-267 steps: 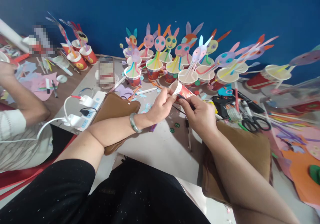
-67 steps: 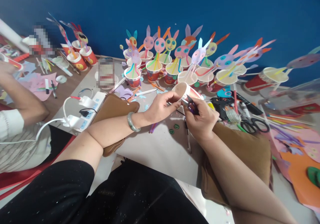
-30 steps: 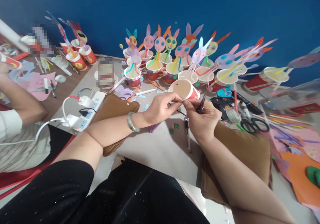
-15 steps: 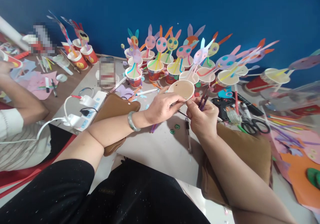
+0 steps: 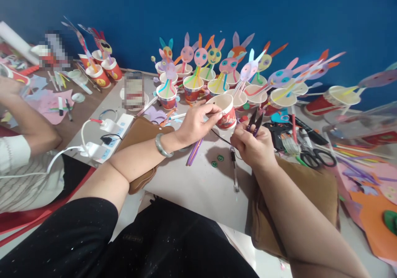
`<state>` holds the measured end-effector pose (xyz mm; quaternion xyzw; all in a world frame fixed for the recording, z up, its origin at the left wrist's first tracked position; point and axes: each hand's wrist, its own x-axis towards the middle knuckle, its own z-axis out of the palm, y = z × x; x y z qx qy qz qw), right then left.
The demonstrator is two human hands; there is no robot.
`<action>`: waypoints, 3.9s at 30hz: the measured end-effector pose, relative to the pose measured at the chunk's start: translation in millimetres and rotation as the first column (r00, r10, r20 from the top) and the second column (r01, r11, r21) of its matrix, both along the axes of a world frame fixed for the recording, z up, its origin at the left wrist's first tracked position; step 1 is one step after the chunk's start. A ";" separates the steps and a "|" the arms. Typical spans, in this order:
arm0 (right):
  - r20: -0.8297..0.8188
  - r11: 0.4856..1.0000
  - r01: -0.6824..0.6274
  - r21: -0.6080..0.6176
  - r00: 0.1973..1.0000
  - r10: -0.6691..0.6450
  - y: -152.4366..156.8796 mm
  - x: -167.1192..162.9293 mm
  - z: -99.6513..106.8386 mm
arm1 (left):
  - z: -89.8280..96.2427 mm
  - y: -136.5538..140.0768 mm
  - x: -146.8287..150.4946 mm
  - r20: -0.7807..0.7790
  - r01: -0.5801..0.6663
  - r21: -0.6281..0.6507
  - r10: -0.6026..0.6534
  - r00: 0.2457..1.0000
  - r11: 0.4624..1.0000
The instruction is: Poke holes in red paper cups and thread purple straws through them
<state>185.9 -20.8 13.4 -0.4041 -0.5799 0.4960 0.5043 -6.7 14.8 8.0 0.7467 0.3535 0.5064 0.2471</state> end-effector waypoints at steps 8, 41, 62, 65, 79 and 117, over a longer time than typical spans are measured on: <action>0.434 0.842 0.152 0.518 0.802 -0.412 4.8 18.7 0.5 | -3.6 11.9 -2.1 0.257 0.185 -0.283 -0.111 0.960 0.941; 0.720 0.778 0.015 0.628 0.369 -0.588 -2.1 8.9 -15.4 | -3.3 -3.3 7.1 0.291 0.173 -0.259 -0.094 0.952 0.950; 0.728 0.745 -0.058 0.664 0.276 -0.627 -2.6 10.1 -8.0 | -0.8 -2.0 5.3 0.294 0.190 -0.326 -0.091 0.951 0.926; 0.738 0.753 -0.061 0.655 0.261 -0.622 -2.6 10.6 -7.4 | -1.0 -1.6 5.1 0.300 0.197 -0.342 -0.092 0.950 0.919; 0.730 0.748 -0.057 0.661 0.280 -0.623 -2.5 12.0 -4.1 | -1.6 -0.5 5.1 0.346 0.258 -0.391 -0.118 0.931 0.884; 0.721 0.744 -0.079 0.663 0.336 -0.606 -1.1 15.4 -2.6 | 3.8 5.4 -0.3 0.308 0.293 -0.301 -0.198 0.931 0.908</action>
